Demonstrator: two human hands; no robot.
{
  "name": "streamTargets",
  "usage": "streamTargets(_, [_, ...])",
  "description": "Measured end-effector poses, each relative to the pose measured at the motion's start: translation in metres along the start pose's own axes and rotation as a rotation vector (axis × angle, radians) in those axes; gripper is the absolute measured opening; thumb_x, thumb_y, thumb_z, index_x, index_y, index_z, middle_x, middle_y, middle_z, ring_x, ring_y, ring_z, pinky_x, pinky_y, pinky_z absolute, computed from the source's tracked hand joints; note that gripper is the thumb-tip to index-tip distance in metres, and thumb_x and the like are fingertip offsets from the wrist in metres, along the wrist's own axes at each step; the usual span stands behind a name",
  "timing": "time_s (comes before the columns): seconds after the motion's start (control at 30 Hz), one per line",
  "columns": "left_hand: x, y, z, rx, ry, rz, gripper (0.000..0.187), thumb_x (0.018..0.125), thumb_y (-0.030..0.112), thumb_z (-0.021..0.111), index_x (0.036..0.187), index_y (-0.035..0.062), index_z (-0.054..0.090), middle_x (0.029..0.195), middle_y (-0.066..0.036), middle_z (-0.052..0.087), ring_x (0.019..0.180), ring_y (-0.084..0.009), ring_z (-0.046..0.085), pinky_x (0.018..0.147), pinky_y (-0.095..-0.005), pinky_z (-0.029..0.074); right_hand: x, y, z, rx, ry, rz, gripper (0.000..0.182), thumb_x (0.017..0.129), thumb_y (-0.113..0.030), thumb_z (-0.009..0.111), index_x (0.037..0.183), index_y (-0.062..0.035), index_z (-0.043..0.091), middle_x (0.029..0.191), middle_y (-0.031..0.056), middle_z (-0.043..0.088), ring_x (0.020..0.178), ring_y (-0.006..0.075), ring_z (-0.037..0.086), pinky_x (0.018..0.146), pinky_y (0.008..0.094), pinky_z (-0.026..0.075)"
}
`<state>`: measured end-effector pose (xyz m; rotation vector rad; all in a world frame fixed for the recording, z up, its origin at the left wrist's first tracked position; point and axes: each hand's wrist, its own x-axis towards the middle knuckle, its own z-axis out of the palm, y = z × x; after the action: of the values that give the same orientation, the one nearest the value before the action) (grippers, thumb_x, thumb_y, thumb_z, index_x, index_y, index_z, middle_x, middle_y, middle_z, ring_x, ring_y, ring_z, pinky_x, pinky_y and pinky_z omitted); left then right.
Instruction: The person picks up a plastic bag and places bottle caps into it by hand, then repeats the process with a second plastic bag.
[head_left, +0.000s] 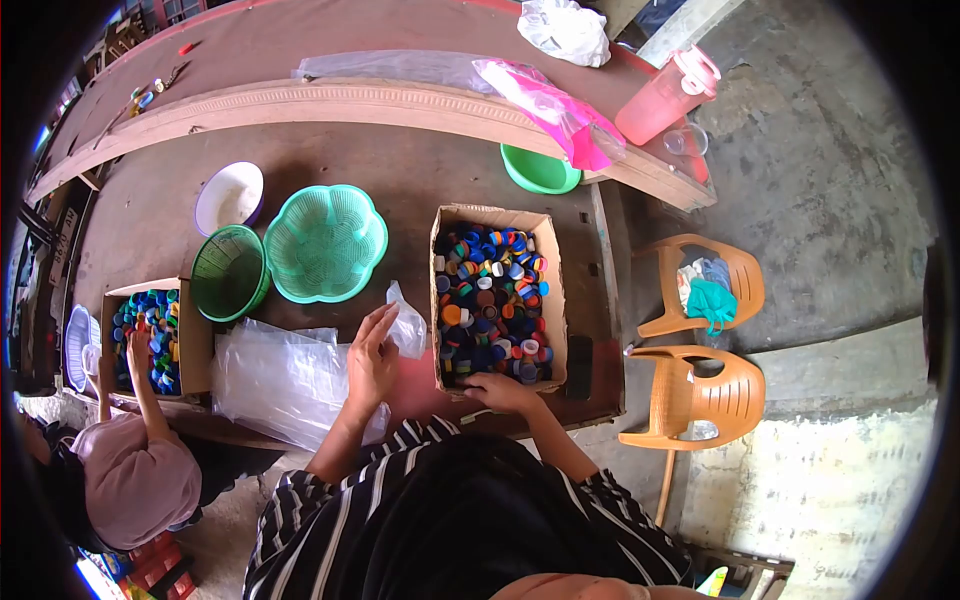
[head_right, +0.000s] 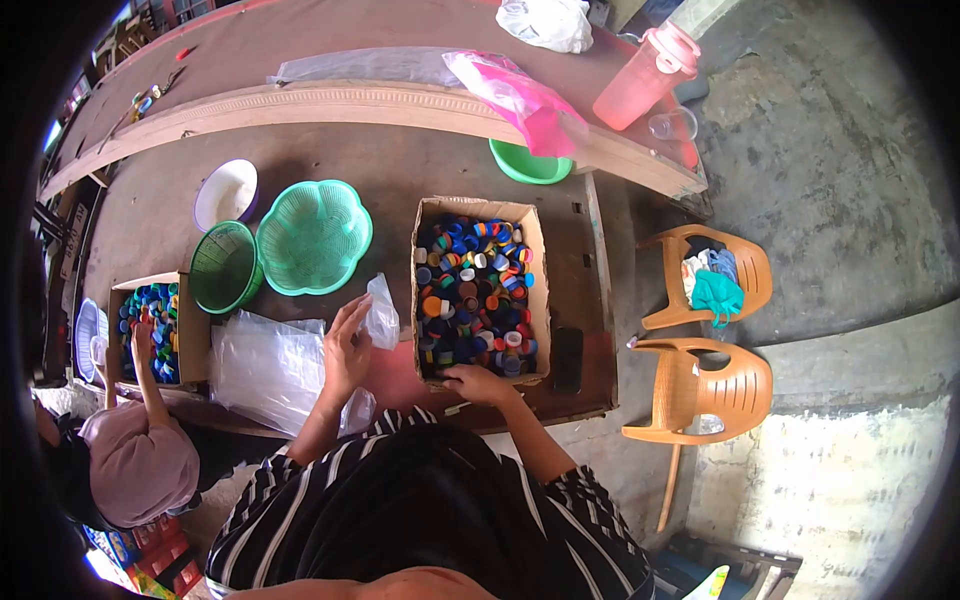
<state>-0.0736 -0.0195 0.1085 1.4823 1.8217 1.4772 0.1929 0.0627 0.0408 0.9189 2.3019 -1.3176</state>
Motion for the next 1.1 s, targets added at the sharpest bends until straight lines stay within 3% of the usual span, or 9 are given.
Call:
streamTargets(0.13, [0.003, 0.001, 0.006, -0.005, -0.027, 0.004, 0.051, 0.078, -0.011, 0.049, 0.125, 0.0047, 0.061, 0.125, -0.016, 0.061, 0.097, -0.0308, 0.067, 0.073, -0.0327, 0.054, 0.020, -0.006, -0.022, 0.014, 0.133, 0.061, 0.054, 0.097, -0.024, 0.052, 0.147, -0.0087, 0.037, 0.143, 0.0195, 0.049, 0.131, 0.0351, 0.048, 0.107, 0.0402, 0.039])
streamTargets(0.3, [-0.001, 0.004, 0.009, -0.028, -0.038, 0.034, 0.050, 0.080, -0.011, 0.050, 0.126, 0.0063, 0.061, 0.126, -0.016, 0.061, 0.096, -0.0304, 0.067, 0.071, -0.0332, 0.054, 0.055, -0.007, -0.068, 0.033, 0.077, 0.128, 0.055, 0.097, -0.024, 0.052, 0.147, -0.0069, 0.036, 0.147, 0.0233, 0.042, 0.136, 0.0350, 0.041, 0.111, 0.0377, 0.034])
streamTargets(0.37, [-0.005, 0.005, 0.006, -0.034, -0.038, 0.030, 0.050, 0.080, -0.011, 0.050, 0.126, 0.0069, 0.061, 0.125, -0.017, 0.061, 0.096, -0.0303, 0.067, 0.071, -0.0332, 0.054, 0.071, 0.015, -0.077, 0.052, 0.176, 0.059, 0.057, 0.095, -0.020, 0.055, 0.147, -0.0068, 0.037, 0.148, 0.0175, 0.044, 0.139, 0.0297, 0.040, 0.114, 0.0338, 0.032])
streamTargets(0.5, [-0.015, 0.008, -0.002, -0.040, -0.030, 0.003, 0.051, 0.080, -0.011, 0.050, 0.126, 0.0071, 0.061, 0.125, -0.017, 0.061, 0.095, -0.0291, 0.067, 0.071, -0.0327, 0.053, 0.065, 0.022, -0.103, 0.049, 0.355, 0.034, 0.056, 0.095, -0.016, 0.057, 0.148, -0.0100, 0.039, 0.148, 0.0177, 0.044, 0.135, 0.0279, 0.045, 0.109, 0.0333, 0.036])
streamTargets(0.57, [-0.017, 0.008, -0.006, -0.024, -0.008, 0.014, 0.051, 0.081, -0.010, 0.050, 0.127, 0.0067, 0.061, 0.125, -0.017, 0.061, 0.093, -0.0282, 0.067, 0.071, -0.0323, 0.053, 0.050, 0.029, -0.111, 0.083, 0.437, -0.076, 0.053, 0.094, -0.013, 0.058, 0.145, -0.0124, 0.044, 0.135, 0.0156, 0.057, 0.121, 0.0241, 0.058, 0.101, 0.0318, 0.045])
streamTargets(0.63, [-0.018, 0.005, -0.008, 0.005, 0.018, 0.047, 0.050, 0.081, -0.010, 0.049, 0.127, 0.0062, 0.061, 0.125, -0.016, 0.061, 0.092, -0.0272, 0.067, 0.071, -0.0317, 0.053, 0.035, 0.038, -0.110, 0.140, 0.351, -0.095, 0.043, 0.093, -0.012, 0.057, 0.136, -0.0111, 0.055, 0.124, 0.0147, 0.065, 0.112, 0.0227, 0.063, 0.098, 0.0318, 0.047])
streamTargets(0.77, [-0.016, 0.005, -0.011, -0.031, 0.008, 0.001, 0.050, 0.080, -0.010, 0.049, 0.127, 0.0054, 0.061, 0.126, -0.016, 0.061, 0.090, -0.0263, 0.067, 0.070, -0.0309, 0.052, -0.011, 0.018, -0.093, -0.107, -0.141, 0.155, 0.029, 0.090, -0.015, 0.059, 0.116, -0.0095, 0.070, 0.111, 0.0127, 0.070, 0.105, 0.0237, 0.065, 0.090, 0.0364, 0.050])
streamTargets(1.0, [-0.006, 0.006, -0.001, -0.034, -0.034, -0.021, 0.051, 0.079, -0.011, 0.050, 0.126, 0.0054, 0.061, 0.126, -0.016, 0.061, 0.089, -0.0260, 0.067, 0.068, -0.0301, 0.052, 0.002, 0.016, -0.058, -0.435, -0.193, 0.297, 0.053, 0.080, -0.002, 0.052, 0.131, -0.0138, 0.060, 0.122, 0.0145, 0.065, 0.110, 0.0312, 0.063, 0.088, 0.0404, 0.050])
streamTargets(1.1, [-0.004, 0.010, 0.001, -0.039, -0.046, 0.021, 0.052, 0.079, -0.011, 0.050, 0.127, 0.0055, 0.061, 0.126, -0.015, 0.061, 0.087, -0.0250, 0.067, 0.067, -0.0293, 0.051, 0.039, 0.026, -0.076, -0.316, -0.139, 0.272, 0.060, 0.078, 0.002, 0.050, 0.135, -0.0151, 0.057, 0.130, 0.0137, 0.061, 0.117, 0.0322, 0.060, 0.095, 0.0401, 0.048])
